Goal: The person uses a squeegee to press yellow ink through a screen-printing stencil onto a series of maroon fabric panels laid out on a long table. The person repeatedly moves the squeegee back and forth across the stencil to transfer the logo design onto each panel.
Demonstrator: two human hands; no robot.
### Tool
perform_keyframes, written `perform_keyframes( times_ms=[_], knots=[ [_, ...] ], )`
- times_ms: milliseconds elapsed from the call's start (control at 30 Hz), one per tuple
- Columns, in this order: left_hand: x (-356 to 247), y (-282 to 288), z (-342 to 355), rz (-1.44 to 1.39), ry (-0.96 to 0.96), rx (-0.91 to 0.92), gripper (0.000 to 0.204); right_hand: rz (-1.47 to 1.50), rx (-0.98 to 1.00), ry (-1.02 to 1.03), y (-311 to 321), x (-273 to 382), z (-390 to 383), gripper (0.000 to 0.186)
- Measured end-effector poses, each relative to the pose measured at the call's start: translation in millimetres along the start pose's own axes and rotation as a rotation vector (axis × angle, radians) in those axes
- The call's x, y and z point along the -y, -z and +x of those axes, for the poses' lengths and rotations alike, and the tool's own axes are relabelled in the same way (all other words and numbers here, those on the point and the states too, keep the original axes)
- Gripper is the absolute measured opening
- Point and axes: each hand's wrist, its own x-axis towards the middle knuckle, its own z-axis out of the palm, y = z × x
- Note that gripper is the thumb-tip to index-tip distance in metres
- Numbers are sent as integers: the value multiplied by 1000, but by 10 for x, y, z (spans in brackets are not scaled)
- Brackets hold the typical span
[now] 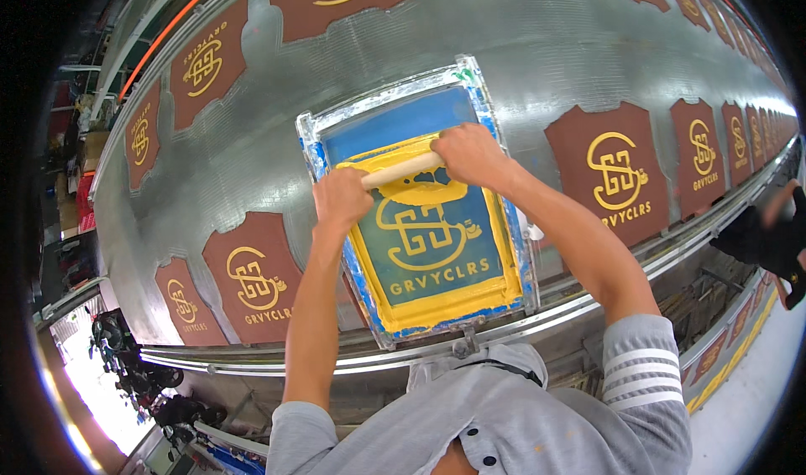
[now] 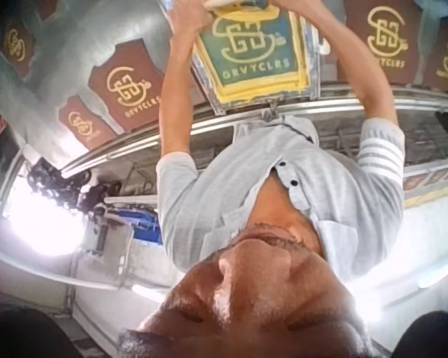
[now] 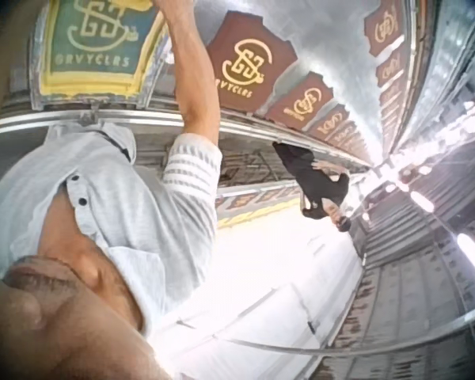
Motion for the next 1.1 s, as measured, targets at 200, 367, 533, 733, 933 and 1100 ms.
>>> perform_keyframes(
  times_ms=[200, 367, 533, 733, 933, 1100],
  knots=[
    [-12, -220, -179, -88, -97, -128, 25, 41, -36, 12, -76, 73, -244, 15],
    [-36, -528, -700, -207, -129, -242, 34, 95, -4, 25, -159, 335, -694, 14],
    [-215, -778, -1314, -216, -88, -209, 38, 139, -14, 36, -287, 607, -1273, 13],
    [-483, -1127, -2192, -235, -86, -218, 38, 185, 12, 5, -429, 993, -2109, 14],
    [-600, -1266, -2538, -207, -121, -254, 32, 201, 28, -13, -553, 1240, -2558, 20],
    [-607, -1009, -2271, -89, -87, -85, 29, 622, -190, 13, -506, 862, -2369, 51]
  ],
)
